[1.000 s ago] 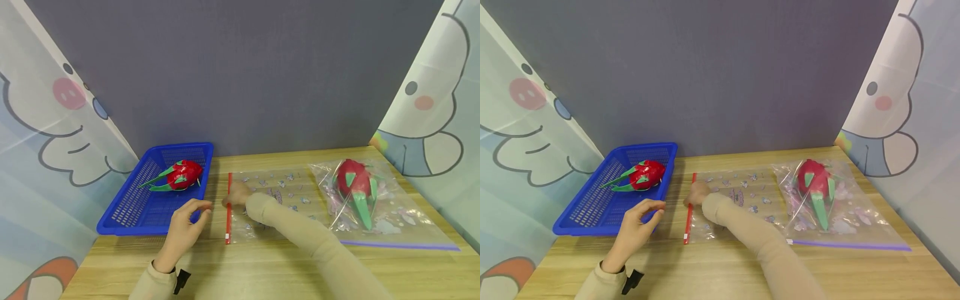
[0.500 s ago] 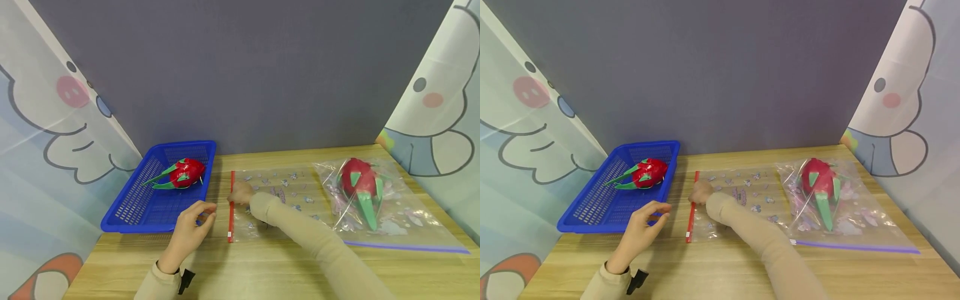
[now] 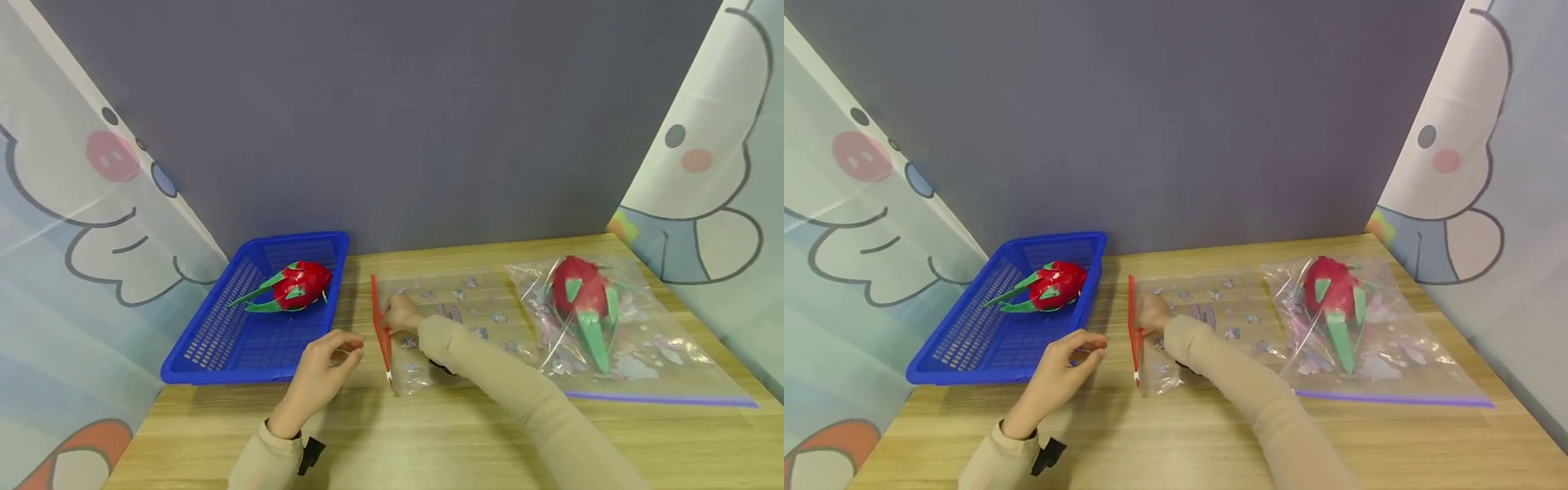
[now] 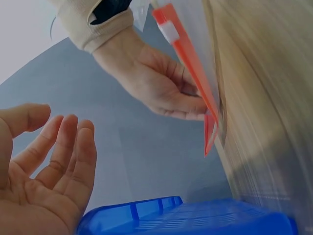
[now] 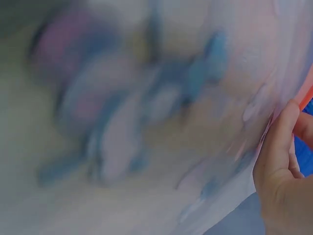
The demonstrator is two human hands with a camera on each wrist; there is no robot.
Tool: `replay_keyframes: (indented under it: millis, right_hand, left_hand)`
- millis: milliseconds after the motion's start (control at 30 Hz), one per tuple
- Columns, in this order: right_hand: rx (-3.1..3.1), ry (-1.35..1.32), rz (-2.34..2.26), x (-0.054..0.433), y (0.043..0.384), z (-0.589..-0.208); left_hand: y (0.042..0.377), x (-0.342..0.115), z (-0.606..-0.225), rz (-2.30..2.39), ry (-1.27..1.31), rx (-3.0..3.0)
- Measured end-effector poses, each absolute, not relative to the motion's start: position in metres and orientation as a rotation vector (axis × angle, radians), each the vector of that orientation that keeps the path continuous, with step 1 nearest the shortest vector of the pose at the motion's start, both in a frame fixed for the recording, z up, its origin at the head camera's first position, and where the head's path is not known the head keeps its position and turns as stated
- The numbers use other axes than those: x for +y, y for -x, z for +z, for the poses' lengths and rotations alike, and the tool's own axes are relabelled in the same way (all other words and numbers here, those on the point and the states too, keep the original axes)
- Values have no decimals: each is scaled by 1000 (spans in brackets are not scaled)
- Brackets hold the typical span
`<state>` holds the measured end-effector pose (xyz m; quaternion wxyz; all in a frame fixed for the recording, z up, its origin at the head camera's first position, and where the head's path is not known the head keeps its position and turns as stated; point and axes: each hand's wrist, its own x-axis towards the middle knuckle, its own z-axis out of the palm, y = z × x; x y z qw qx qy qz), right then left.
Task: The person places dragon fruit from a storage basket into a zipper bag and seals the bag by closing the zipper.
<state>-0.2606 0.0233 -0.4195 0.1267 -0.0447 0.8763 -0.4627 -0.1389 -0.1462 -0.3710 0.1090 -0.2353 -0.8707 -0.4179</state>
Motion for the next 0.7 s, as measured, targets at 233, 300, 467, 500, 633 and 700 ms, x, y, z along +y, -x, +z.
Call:
replay_keyframes:
  millis: [233,300,467,500,633,700]
  right_hand:
    - [2426,60,-1492,43,264,-412]
    - [2394,64,-1546,47,263,-405]
    - [2338,82,-1629,57,260,-381]
    - [2335,85,-1637,59,259,-376]
    - [2340,94,-1666,68,255,-361]
    - [2344,92,-1687,72,253,-354]
  left_hand:
    - [142,-142,-371,-1244,694,-2564]
    - [143,-140,-370,-1241,701,-2568]
    - [149,-136,-365,-1232,694,-2557]
    - [150,-136,-364,-1228,692,-2553]
    - [153,-131,-359,-1225,699,-2539]
    - [154,-128,-357,-1241,707,-2539]
